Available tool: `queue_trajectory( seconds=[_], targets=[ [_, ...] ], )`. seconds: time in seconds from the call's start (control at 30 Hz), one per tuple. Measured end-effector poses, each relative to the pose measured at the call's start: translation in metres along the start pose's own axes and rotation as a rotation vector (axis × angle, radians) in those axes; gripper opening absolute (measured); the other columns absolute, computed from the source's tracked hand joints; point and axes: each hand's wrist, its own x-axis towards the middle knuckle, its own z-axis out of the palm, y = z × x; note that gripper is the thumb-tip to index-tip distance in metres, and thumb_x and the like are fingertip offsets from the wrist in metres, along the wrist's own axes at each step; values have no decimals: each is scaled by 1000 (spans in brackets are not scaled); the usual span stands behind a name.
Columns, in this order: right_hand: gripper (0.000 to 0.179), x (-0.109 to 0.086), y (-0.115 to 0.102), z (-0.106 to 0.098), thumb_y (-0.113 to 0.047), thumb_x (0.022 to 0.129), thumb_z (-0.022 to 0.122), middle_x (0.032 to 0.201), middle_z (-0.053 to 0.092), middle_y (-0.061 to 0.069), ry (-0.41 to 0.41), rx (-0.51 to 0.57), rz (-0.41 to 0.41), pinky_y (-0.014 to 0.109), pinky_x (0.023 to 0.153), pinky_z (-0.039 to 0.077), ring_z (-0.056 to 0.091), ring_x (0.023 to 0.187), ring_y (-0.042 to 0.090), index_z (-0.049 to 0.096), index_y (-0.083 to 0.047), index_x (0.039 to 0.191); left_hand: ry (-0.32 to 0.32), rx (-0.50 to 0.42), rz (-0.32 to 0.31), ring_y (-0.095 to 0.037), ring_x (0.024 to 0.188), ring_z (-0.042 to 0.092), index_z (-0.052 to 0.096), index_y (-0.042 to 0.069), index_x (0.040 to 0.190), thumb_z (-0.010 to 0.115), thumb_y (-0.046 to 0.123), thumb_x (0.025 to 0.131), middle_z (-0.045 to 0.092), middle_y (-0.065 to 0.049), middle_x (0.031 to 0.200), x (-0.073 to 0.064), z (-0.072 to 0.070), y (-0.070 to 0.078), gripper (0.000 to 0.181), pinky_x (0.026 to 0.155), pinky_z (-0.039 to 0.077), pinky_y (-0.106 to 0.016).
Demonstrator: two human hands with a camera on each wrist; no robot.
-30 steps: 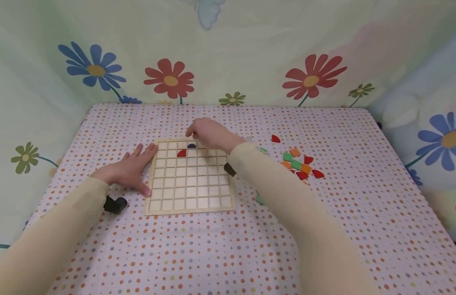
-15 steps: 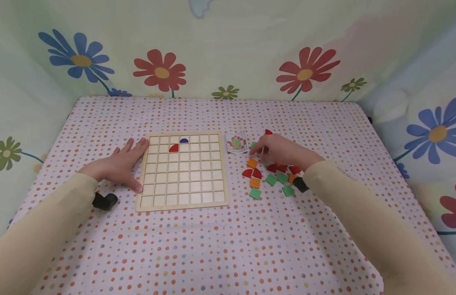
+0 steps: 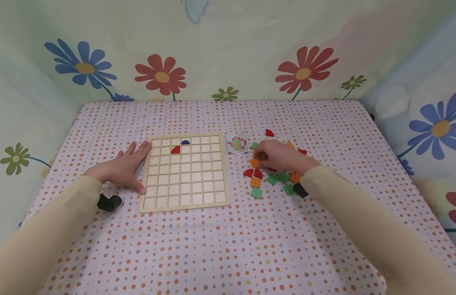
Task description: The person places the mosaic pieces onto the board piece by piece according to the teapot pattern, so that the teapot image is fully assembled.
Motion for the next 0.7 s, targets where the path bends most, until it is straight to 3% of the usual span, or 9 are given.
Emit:
queue_trajectory(
  seconds=[0.13, 0.23, 0.5, 0.7],
  targets=[
    [25, 3, -20, -17, -13, 91, 78, 107, 70, 10, 71, -2, -8, 39, 82, 58, 64, 90, 21, 74, -3, 113, 13, 11, 2, -46, 155, -21, -9, 3, 163, 94, 40, 70, -16, -20, 171, 1, -7, 3, 144, 121, -6, -73],
    [24, 18, -47, -22, -13, 91, 77, 108, 71, 11, 116, -15, -57, 39, 83, 58, 65, 92, 23, 74, -2, 113, 15, 1, -8, -45, 155, -22, -9, 3, 163, 94, 38, 70, -16, -20, 170, -1, -10, 4, 144, 121, -7, -72],
    [28, 81, -116, 6, -23, 95, 73, 112, 68, 8, 103, -65, -75, 37, 82, 57, 63, 95, 21, 72, -6, 117, 2, -42, -11, -43, 155, -23, -8, 4, 164, 95, 37, 69, -16, -19, 171, -2, -4, 1, 144, 122, -9, -70],
    [27, 104, -142, 14, -25, 96, 74, 114, 68, 6, 100, -76, -48, 38, 84, 57, 64, 100, 22, 72, -6, 115, 0, -44, -15, -43, 155, -22, -7, 3, 164, 95, 37, 68, -15, -18, 171, -2, 0, 1, 144, 122, -8, -71]
  ],
)
